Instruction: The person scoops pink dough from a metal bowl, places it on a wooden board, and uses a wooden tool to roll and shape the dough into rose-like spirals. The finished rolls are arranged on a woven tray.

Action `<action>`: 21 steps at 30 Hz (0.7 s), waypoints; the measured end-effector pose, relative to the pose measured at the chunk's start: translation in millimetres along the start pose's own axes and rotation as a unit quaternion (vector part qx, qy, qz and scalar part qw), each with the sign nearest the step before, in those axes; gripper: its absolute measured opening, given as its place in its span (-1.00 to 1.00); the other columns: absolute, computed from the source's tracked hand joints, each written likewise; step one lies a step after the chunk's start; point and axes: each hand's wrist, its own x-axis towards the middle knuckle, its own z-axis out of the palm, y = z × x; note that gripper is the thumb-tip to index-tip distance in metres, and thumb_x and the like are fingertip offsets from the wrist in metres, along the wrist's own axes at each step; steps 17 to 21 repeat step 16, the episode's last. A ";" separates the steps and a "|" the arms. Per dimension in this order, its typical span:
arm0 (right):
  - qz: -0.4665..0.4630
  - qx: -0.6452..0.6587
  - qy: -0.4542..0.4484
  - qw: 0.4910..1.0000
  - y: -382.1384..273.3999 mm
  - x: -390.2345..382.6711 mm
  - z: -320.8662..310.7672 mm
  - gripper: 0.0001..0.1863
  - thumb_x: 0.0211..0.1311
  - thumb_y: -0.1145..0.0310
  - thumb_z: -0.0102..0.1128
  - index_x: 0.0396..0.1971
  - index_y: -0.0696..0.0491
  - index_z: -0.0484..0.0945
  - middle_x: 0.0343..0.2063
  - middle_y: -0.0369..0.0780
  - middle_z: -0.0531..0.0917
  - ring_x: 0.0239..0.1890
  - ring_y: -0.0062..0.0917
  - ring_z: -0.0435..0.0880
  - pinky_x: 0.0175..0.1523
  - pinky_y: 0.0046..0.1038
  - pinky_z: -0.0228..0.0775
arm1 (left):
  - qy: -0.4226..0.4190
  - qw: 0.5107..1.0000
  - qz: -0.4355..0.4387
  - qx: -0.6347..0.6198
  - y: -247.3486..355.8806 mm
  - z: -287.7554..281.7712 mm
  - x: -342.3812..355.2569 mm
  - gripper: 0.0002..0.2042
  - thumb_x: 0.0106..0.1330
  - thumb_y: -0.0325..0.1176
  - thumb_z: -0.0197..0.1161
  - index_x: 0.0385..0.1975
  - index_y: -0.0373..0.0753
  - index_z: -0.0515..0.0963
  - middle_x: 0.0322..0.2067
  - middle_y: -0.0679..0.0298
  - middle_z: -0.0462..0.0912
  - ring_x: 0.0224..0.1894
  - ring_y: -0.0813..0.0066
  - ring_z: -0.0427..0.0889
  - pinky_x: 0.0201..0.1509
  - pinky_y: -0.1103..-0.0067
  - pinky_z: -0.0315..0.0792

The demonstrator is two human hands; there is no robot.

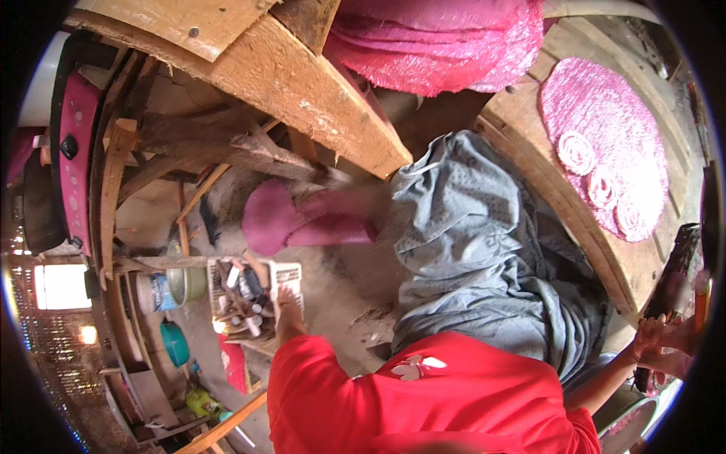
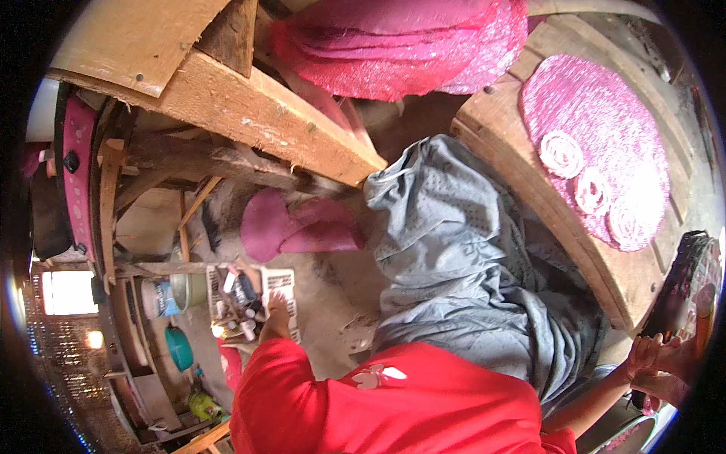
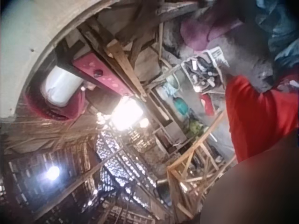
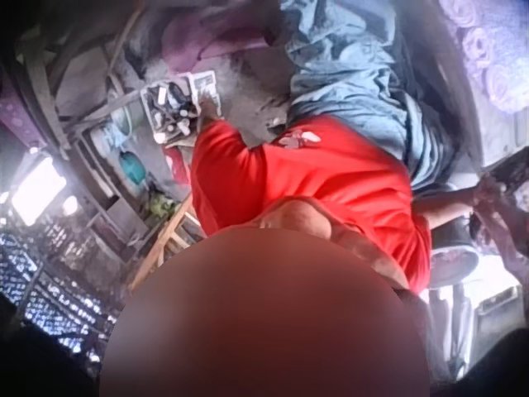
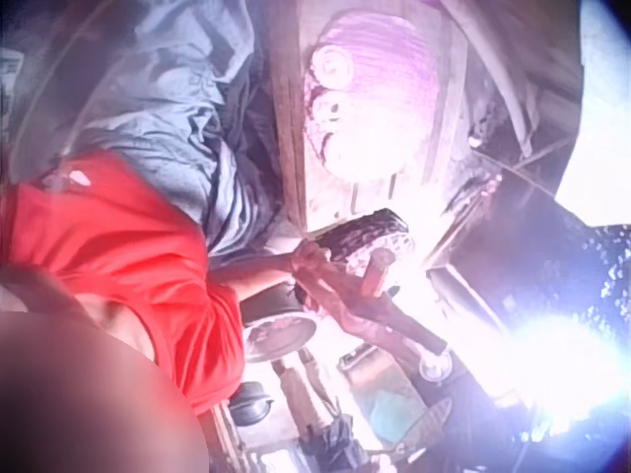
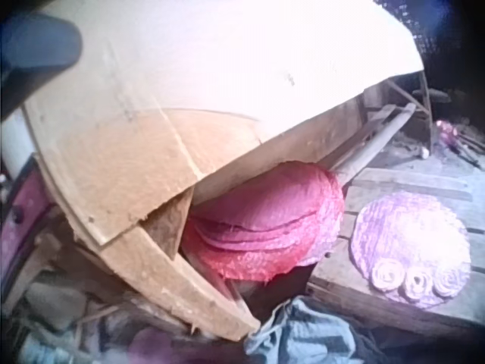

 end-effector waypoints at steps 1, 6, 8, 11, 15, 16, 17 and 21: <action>0.000 -0.013 -0.008 1.000 -2.6 2.1 2.1 0.33 -0.25 -0.36 0.43 0.41 0.12 -0.03 -0.34 -0.16 0.50 -0.44 -0.46 0.47 -0.31 -0.40 0.31 | -0.031 0.998 -0.006 -0.051 1.5 -10.5 -4.8 -0.35 0.40 0.08 -0.23 0.45 -0.02 -0.04 0.48 0.28 -0.09 0.51 0.18 -0.22 0.49 0.05 -0.47; -0.010 -0.063 -0.042 0.997 -2.0 11.9 7.4 0.34 -0.27 -0.37 0.43 0.42 0.11 -0.04 -0.38 -0.18 0.50 -0.49 -0.47 0.47 -0.35 -0.40 0.32 | 0.255 0.773 -0.092 -0.574 14.1 -178.2 -50.8 -0.21 0.24 0.00 0.21 0.42 -0.12 0.04 0.40 0.16 0.13 0.47 0.12 -0.01 0.47 0.03 -0.14; -0.020 -0.084 -0.059 0.994 -2.1 14.3 3.7 0.35 -0.28 -0.37 0.44 0.42 0.11 -0.04 -0.39 -0.18 0.51 -0.51 -0.47 0.48 -0.37 -0.41 0.32 | 0.509 0.709 -0.100 -0.479 17.7 -245.6 -62.9 -0.23 0.20 0.04 0.23 0.39 -0.11 0.13 0.40 0.15 0.13 0.45 0.13 0.03 0.47 0.04 -0.13; -0.043 -0.123 -0.081 0.988 -1.8 7.6 -0.5 0.36 -0.29 -0.38 0.44 0.42 0.10 -0.04 -0.41 -0.19 0.51 -0.53 -0.48 0.48 -0.39 -0.41 0.32 | 0.509 0.817 -0.035 -0.269 8.1 -296.5 -72.3 -0.36 0.21 0.04 0.18 0.28 -0.11 0.35 0.30 0.10 0.32 0.44 0.14 0.06 0.50 0.05 -0.36; -0.066 -0.163 -0.097 0.980 -1.6 -14.4 -12.4 0.34 -0.22 -0.33 0.43 0.43 0.10 -0.10 -0.33 -0.10 0.55 -0.52 -0.45 0.48 -0.38 -0.35 0.32 | 0.326 0.878 -0.037 -0.350 -28.8 -329.2 -89.6 -0.25 0.14 0.11 0.25 0.27 -0.23 0.34 0.33 0.16 0.29 0.41 0.05 0.11 0.48 0.04 -0.30; -0.051 -0.213 -0.073 0.973 -16.3 -28.6 -3.1 0.34 -0.22 -0.33 0.43 0.43 0.10 -0.10 -0.33 -0.10 0.55 -0.52 -0.45 0.48 -0.38 -0.35 0.32 | 0.449 0.805 -0.045 -0.385 -34.1 -333.8 -97.0 -0.36 0.10 0.06 0.30 0.11 -0.27 0.50 0.20 0.05 0.44 0.33 0.09 0.25 0.45 0.05 -0.11; -0.051 -0.213 -0.073 0.973 -16.3 -28.6 -3.1 0.34 -0.22 -0.33 0.43 0.43 0.10 -0.10 -0.33 -0.10 0.55 -0.52 -0.45 0.48 -0.38 -0.35 0.32 | 0.449 0.805 -0.045 -0.385 -34.1 -333.8 -97.0 -0.36 0.10 0.06 0.30 0.11 -0.27 0.50 0.20 0.05 0.44 0.33 0.09 0.25 0.45 0.05 -0.11; -0.051 -0.213 -0.073 0.973 -16.3 -28.6 -3.1 0.34 -0.22 -0.33 0.43 0.43 0.10 -0.10 -0.33 -0.10 0.55 -0.52 -0.45 0.48 -0.38 -0.35 0.32 | 0.449 0.805 -0.045 -0.385 -34.1 -333.8 -97.0 -0.36 0.10 0.06 0.30 0.11 -0.27 0.50 0.20 0.05 0.44 0.33 0.09 0.25 0.45 0.05 -0.11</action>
